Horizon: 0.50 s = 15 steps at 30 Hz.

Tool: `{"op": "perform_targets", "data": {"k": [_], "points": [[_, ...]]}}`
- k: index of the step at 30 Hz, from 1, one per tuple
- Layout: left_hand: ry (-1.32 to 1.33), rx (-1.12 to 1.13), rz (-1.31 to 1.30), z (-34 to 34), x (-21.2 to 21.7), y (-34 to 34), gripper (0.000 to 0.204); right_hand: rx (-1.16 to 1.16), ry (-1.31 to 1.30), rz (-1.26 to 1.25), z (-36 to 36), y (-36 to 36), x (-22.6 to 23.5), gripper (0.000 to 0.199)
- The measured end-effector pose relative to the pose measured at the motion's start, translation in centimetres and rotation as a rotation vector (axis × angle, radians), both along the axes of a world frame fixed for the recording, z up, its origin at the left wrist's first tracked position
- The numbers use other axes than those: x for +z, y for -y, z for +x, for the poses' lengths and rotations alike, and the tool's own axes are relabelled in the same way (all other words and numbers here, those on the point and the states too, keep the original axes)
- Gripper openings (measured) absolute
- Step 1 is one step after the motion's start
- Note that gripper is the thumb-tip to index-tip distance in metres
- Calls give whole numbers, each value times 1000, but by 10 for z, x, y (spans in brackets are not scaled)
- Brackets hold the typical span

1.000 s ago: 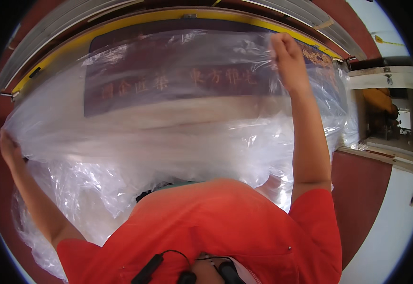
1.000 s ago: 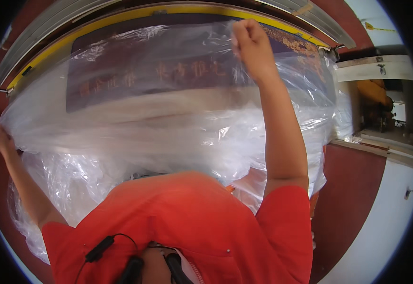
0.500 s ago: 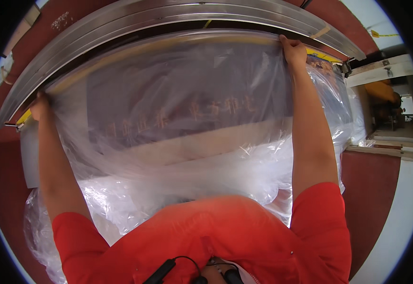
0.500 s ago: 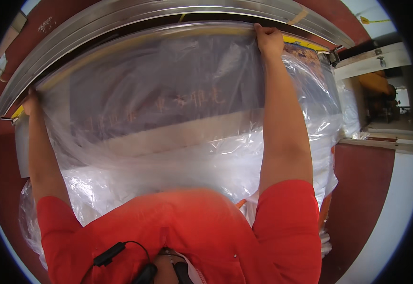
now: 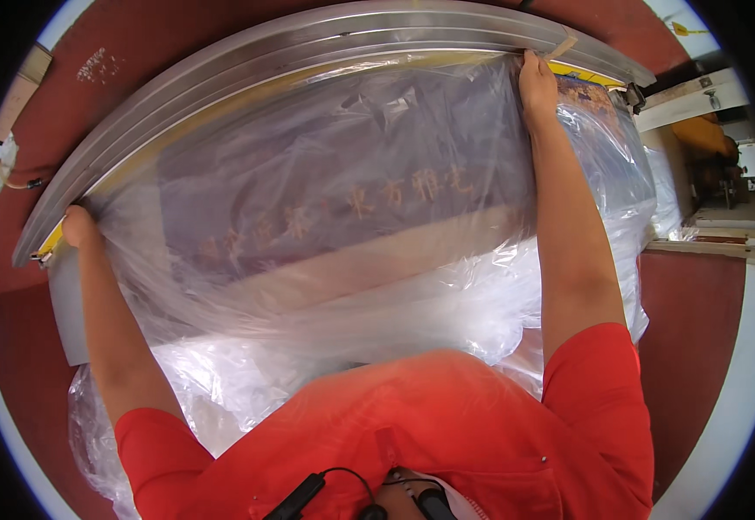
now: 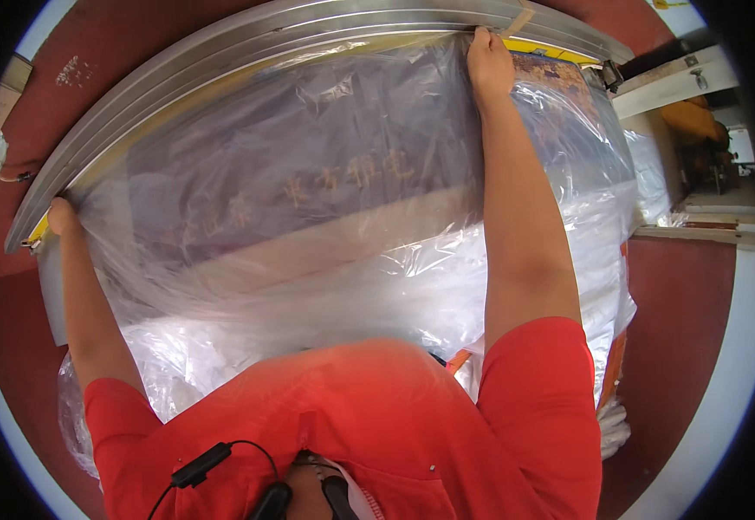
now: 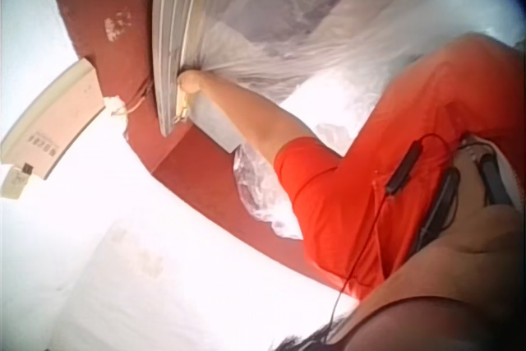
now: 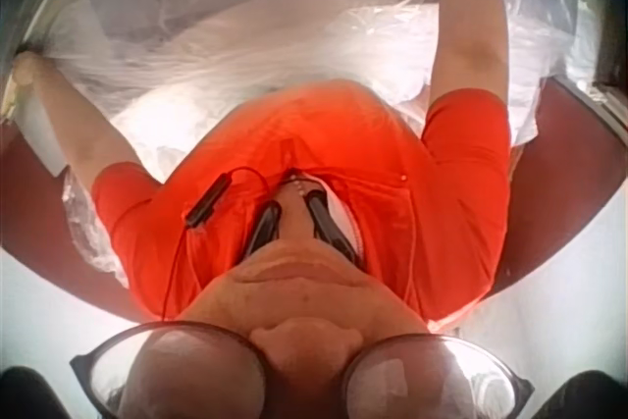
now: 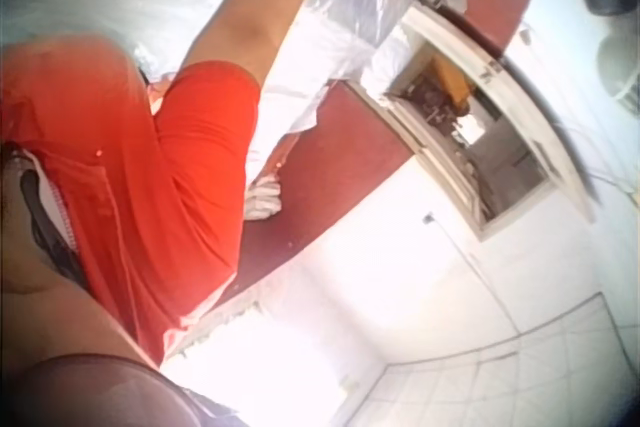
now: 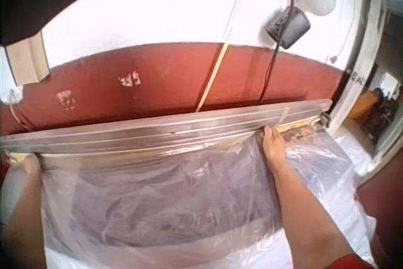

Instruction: The person wraps a large rectangular object, which appears to be a framed picture or artwork, with a clear plastic sheet. They repeatedly smooth the plastic over the surface and fold the edges to secure the wrapping.

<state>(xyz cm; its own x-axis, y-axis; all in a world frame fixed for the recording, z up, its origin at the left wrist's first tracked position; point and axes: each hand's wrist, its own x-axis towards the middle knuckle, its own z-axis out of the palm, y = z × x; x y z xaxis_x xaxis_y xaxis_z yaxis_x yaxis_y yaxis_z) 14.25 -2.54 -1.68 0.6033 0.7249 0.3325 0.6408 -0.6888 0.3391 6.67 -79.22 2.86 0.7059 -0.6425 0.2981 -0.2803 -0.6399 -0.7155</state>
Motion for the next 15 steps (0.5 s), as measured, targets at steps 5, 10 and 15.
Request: {"op": "perform_targets", "data": {"k": [5, 10, 15], "points": [[385, -148, -822, -12, 7, 15, 37, 146, -39, 189, -1, 9, 0, 50], [399, -346, -906, -18, 23, 39, 32, 274, -103, 198, -12, -7, 22, 46], [-21, -531, -344, -34, 26, -69, 27, 662, -4, 204, -26, -76, 18, 28]]}}
